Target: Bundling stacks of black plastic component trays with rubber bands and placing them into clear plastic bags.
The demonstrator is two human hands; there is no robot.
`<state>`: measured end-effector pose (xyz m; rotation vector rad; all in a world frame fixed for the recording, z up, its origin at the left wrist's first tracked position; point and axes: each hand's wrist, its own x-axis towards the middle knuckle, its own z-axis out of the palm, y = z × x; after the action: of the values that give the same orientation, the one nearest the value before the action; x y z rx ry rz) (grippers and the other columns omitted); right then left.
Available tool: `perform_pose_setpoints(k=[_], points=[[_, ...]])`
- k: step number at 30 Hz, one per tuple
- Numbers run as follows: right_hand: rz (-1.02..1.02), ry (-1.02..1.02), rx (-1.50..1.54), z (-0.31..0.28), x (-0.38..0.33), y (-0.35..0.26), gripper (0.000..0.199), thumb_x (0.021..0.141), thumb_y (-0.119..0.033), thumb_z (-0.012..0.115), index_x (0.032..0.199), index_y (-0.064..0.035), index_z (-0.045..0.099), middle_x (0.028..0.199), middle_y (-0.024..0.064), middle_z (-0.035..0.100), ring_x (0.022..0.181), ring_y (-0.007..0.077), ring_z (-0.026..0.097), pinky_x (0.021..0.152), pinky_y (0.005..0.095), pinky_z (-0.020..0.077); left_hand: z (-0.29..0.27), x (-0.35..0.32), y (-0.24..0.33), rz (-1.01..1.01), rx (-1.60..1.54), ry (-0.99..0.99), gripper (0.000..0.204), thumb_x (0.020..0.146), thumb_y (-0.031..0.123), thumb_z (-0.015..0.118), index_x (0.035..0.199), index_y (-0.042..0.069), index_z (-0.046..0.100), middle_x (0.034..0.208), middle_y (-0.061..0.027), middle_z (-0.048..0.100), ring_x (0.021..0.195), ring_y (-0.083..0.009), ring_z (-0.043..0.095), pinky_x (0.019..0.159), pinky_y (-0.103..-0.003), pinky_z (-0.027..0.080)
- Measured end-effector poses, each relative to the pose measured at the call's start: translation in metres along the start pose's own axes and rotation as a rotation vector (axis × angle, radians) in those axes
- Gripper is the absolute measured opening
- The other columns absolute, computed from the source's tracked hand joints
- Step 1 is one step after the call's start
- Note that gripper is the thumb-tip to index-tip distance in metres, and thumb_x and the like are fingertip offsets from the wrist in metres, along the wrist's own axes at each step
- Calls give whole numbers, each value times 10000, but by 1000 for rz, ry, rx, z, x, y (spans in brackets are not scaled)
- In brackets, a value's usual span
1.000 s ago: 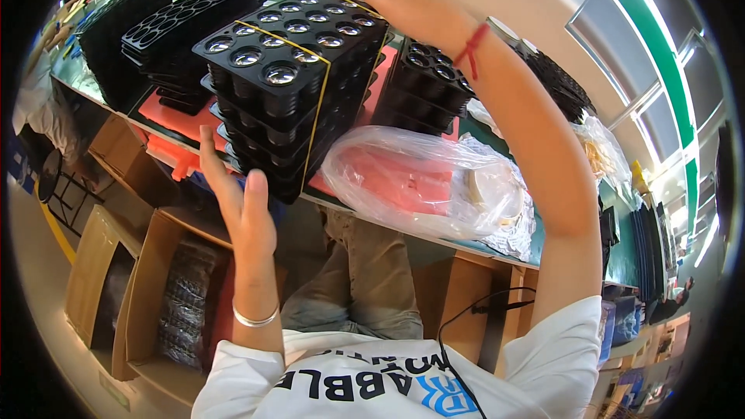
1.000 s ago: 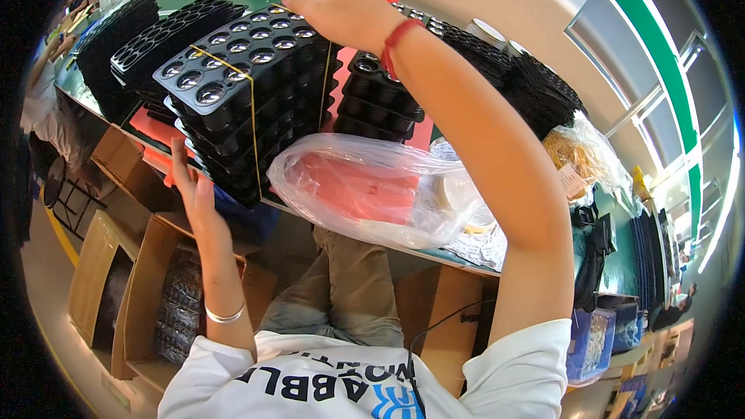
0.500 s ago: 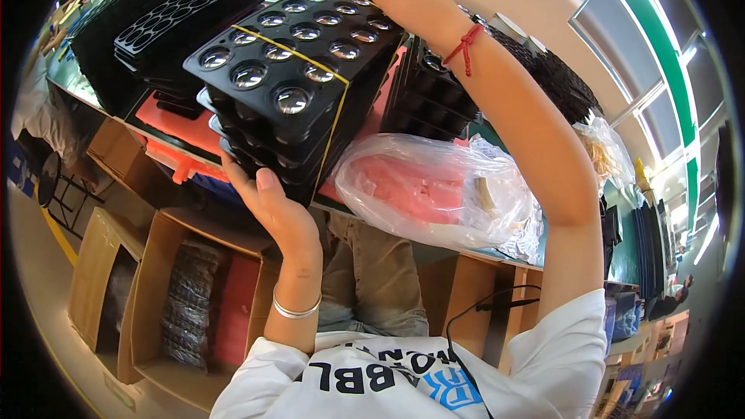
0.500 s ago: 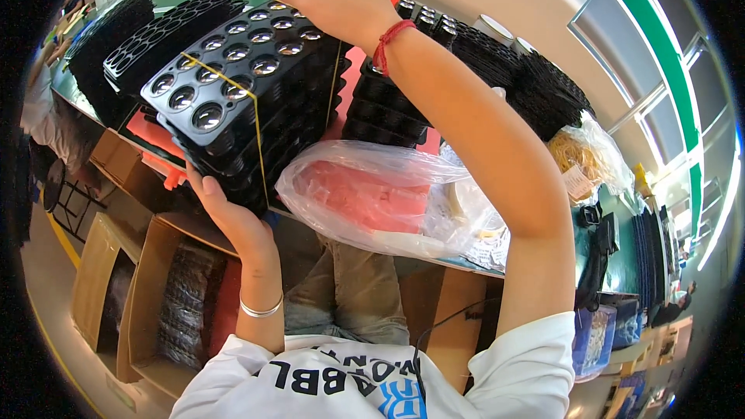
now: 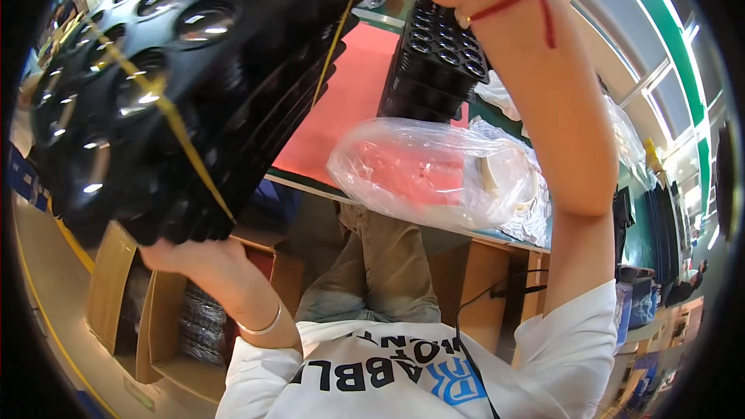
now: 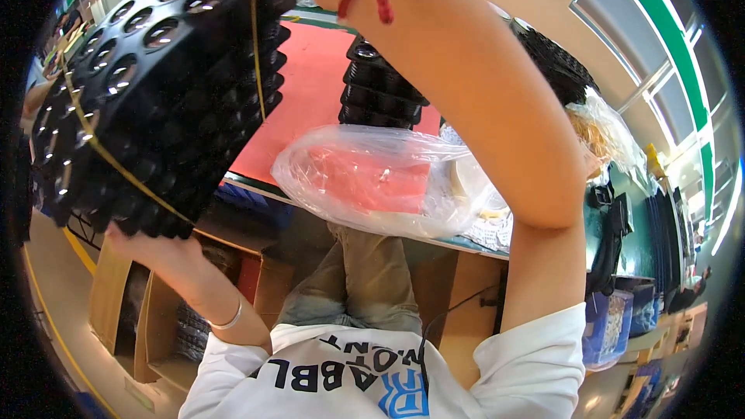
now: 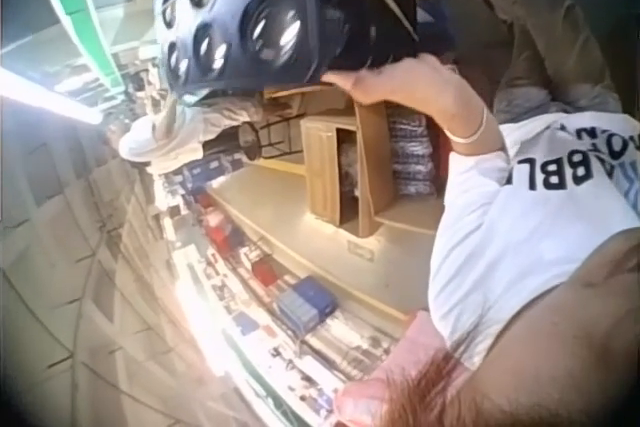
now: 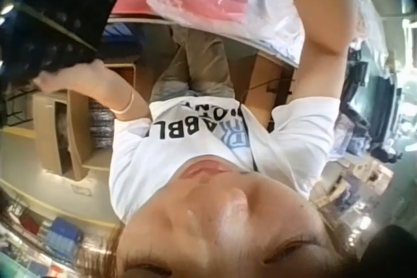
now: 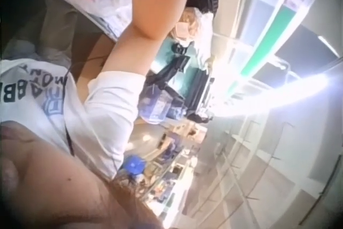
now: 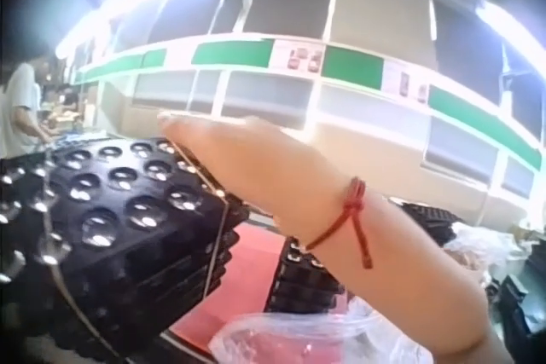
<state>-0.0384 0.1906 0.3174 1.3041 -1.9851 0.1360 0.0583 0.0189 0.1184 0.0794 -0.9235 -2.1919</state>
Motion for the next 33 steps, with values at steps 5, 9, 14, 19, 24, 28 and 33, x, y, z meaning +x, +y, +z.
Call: perform_pose_setpoints(k=[5,9,14,19,24,28,33], points=[[722,-297,508,-77,12,-77,287,943,-191,341,1043,-31,557,820,36,542,751,157,498,684,262,429,15,-12,20,-22,28,-98,495,897,327,349,1276,19,427,1228,-134,513,1083,-283,539,907,-418,463],[1144,-81,485,-109,-2,-117,335,896,-329,480,1051,-52,588,997,6,570,898,105,499,786,265,413,22,-20,33,-32,48,-158,521,875,364,338,1276,46,437,1232,-129,514,1092,-291,536,900,-440,466],[1388,77,717,-129,-23,-126,302,887,-231,541,1074,0,591,941,44,636,856,105,568,813,245,423,29,-29,44,-54,93,-230,556,847,409,323,1275,79,450,1237,-122,516,1103,-301,531,893,-467,471],[1001,-51,587,-161,-107,-124,365,919,-287,461,1214,-89,542,1123,25,582,1042,115,546,884,300,446,24,-45,31,-416,-363,-571,511,918,378,319,1278,32,429,1237,-102,519,1093,-251,538,928,-359,441],[1335,17,692,-169,-139,-139,335,901,-216,476,1190,-55,528,1150,43,549,1060,131,528,909,287,427,45,-60,10,-504,-25,-830,598,918,400,289,1379,20,277,1342,-115,403,1238,-213,398,1025,-335,316],[1399,-49,668,-165,-153,-148,323,905,-142,453,1213,-76,523,1148,44,542,1055,151,530,873,300,437,36,-64,-23,-613,-188,-738,452,888,392,363,1166,77,530,1085,-57,612,949,-186,611,807,-335,508],[1639,129,758,-149,-153,-158,336,869,-199,531,1163,-38,543,956,14,576,870,88,513,769,233,415,36,-59,-33,-599,-71,-749,452,880,398,378,1161,78,530,1082,-58,612,931,-179,616,783,-322,516]])
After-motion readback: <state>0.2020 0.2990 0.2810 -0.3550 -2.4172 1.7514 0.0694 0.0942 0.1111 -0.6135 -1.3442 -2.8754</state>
